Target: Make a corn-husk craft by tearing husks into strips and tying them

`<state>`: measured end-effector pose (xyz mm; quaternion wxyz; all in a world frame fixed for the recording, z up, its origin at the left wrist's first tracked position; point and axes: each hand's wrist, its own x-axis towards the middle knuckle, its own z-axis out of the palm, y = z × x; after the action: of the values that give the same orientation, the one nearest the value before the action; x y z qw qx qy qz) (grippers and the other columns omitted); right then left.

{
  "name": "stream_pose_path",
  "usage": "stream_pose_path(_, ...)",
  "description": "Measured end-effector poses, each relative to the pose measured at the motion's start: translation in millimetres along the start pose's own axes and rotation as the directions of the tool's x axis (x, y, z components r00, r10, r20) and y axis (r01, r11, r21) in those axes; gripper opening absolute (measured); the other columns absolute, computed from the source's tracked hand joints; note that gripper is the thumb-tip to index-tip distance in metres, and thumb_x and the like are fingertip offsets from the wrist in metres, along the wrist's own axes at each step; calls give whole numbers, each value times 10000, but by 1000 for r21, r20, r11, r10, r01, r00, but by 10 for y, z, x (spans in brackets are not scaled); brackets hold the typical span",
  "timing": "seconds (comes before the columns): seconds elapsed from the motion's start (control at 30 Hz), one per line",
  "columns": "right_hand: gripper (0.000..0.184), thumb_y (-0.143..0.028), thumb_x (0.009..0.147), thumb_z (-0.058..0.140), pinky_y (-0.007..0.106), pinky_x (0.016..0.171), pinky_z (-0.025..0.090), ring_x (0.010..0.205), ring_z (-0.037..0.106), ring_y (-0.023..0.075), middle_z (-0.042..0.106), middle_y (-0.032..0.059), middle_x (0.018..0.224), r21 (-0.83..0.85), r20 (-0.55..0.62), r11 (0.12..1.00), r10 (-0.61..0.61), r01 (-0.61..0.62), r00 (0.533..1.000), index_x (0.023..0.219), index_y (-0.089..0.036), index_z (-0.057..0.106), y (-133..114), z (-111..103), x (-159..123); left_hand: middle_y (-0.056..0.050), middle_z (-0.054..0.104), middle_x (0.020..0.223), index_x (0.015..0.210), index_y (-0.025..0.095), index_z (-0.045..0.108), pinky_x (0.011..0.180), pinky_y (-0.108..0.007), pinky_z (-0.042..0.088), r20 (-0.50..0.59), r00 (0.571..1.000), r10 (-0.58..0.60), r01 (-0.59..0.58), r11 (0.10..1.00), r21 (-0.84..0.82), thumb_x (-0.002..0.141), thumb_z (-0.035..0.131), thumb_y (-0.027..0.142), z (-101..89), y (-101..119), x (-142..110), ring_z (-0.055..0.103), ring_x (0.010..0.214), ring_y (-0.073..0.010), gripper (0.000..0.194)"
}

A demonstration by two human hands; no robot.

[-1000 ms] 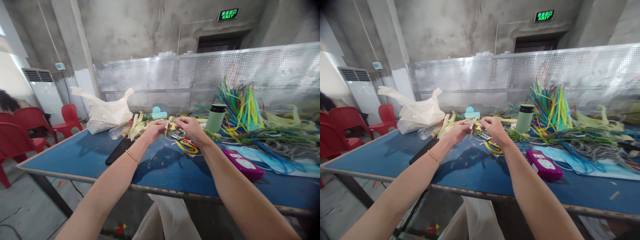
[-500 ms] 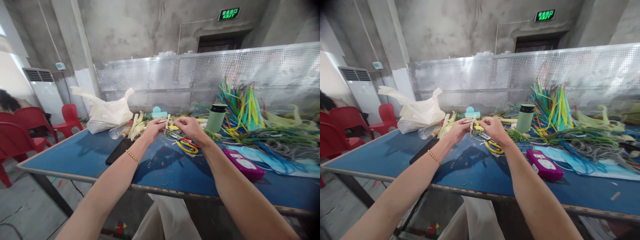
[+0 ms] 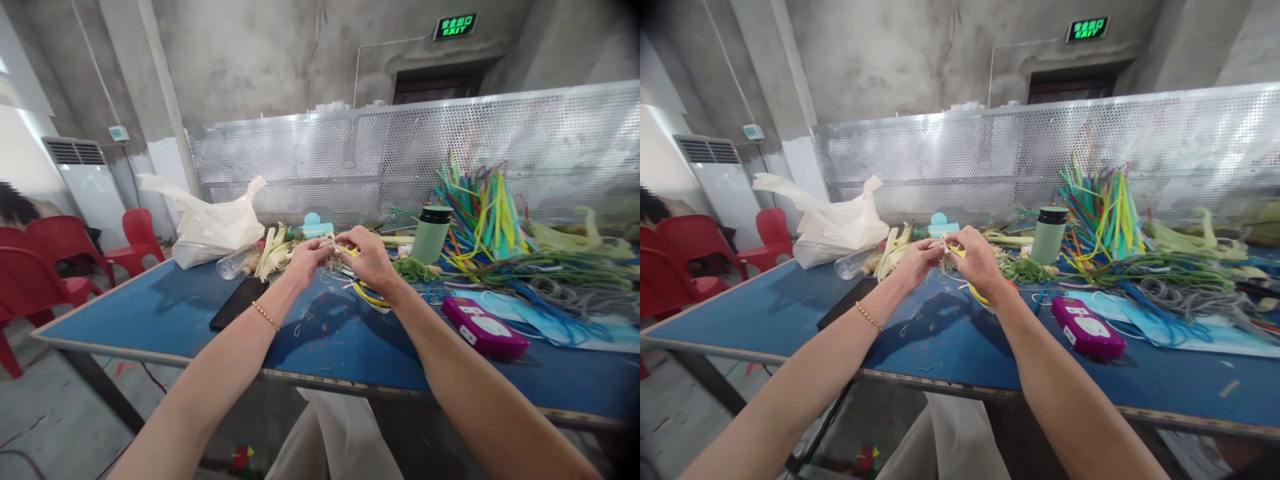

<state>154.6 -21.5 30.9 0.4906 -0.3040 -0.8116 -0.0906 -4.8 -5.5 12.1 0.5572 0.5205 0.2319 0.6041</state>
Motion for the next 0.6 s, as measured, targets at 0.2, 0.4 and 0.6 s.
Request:
stream_pose_path(0.2,123,-215,861,613,335,752,444,793,566,203,622,61,786,52,-11,999,2,-1,1000,783,-210,708,-35,-13,18,-40,664,769,812,118,721,584,-261,383,14,1000,-7,7,1000,2,577,833,217,-4,3,-6,539,635,-106,278)
stream_pose_path(0.4,229,-116,804,532,330,772,472,826,614,204,683,80,879,64,-60,995,79,-75,995,865,-195,738,-5,-50,31,-39,678,745,789,124,734,556,-239,365,-13,1000,-10,10,1000,-2,580,821,200,15,42,-8,519,611,-93,239)
stream_pose_path(0.6,201,-290,819,589,333,738,481,774,649,217,740,86,829,161,21,916,369,-367,929,821,-161,743,36,-85,51,-38,695,769,838,135,749,562,-230,360,21,999,26,-27,999,39,591,808,211,16,47,-14,525,610,-88,265)
